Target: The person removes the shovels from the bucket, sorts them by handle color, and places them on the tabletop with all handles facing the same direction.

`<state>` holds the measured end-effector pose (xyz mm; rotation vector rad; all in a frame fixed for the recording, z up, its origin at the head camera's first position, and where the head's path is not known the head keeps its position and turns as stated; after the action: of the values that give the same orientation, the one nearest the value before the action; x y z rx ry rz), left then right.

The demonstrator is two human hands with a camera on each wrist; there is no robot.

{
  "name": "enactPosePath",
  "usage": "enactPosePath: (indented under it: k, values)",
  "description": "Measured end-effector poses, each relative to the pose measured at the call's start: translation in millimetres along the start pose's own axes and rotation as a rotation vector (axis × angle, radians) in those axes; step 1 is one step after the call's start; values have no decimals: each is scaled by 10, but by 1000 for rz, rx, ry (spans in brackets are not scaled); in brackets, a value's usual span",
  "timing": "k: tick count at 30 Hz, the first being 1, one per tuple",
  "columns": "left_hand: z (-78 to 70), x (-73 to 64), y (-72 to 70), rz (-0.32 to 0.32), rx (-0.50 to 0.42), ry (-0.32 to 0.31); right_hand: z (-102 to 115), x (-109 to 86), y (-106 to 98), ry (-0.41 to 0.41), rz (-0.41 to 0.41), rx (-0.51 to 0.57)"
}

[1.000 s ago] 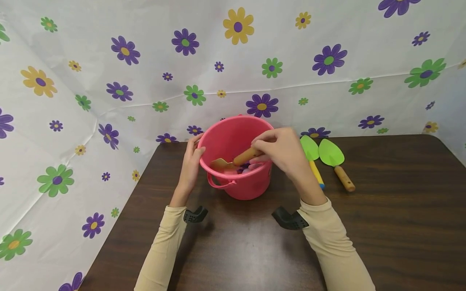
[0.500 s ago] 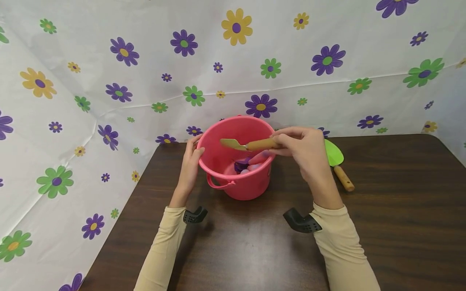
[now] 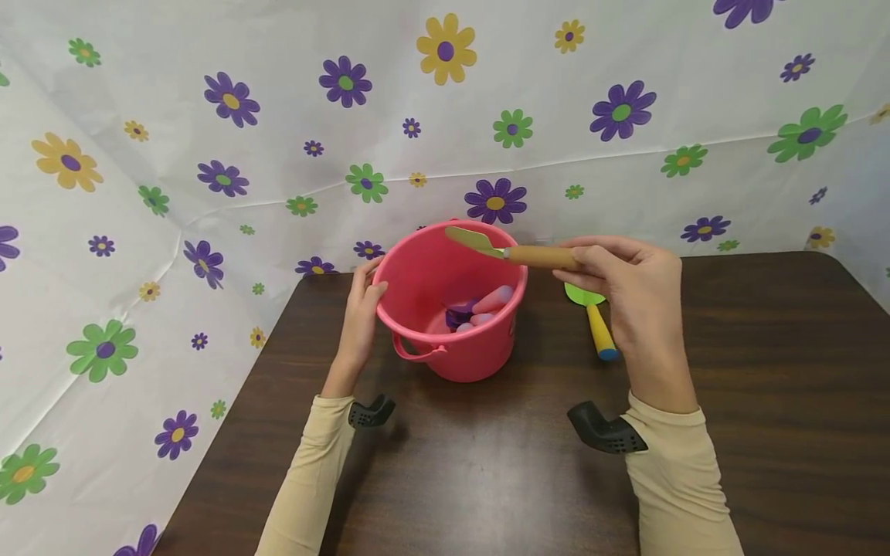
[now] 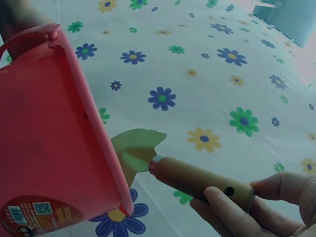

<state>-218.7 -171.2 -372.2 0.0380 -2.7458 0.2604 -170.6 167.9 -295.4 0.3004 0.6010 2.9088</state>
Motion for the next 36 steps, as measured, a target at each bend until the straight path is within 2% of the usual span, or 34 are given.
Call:
enactPosePath:
  k: [6, 10, 16, 23, 36]
  values:
    - [5, -12, 7, 1, 5, 4, 52, 30, -151, 7, -16, 168]
    - [7, -15, 13, 5, 3, 6, 88, 44, -265, 6, -38, 245]
    - [17, -19, 12, 6, -9, -10, 103, 74, -430, -10, -102, 268]
    - [32, -21, 18, 4, 2, -7, 116, 100, -636, 15, -166, 304]
    - [44, -17, 20, 3, -5, 3, 156, 144, -1045, -21, -244, 259]
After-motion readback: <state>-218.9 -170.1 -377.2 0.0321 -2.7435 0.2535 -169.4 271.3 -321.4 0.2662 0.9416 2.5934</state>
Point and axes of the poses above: each hand's wrist, its own x-axis towards the middle knuckle, its own y-axis out of the palm, z = x × y, the point moved 1 cm from there along x, towards the middle knuckle, and after that the axes turned 3 degrees about y, right-handed, at the moved point
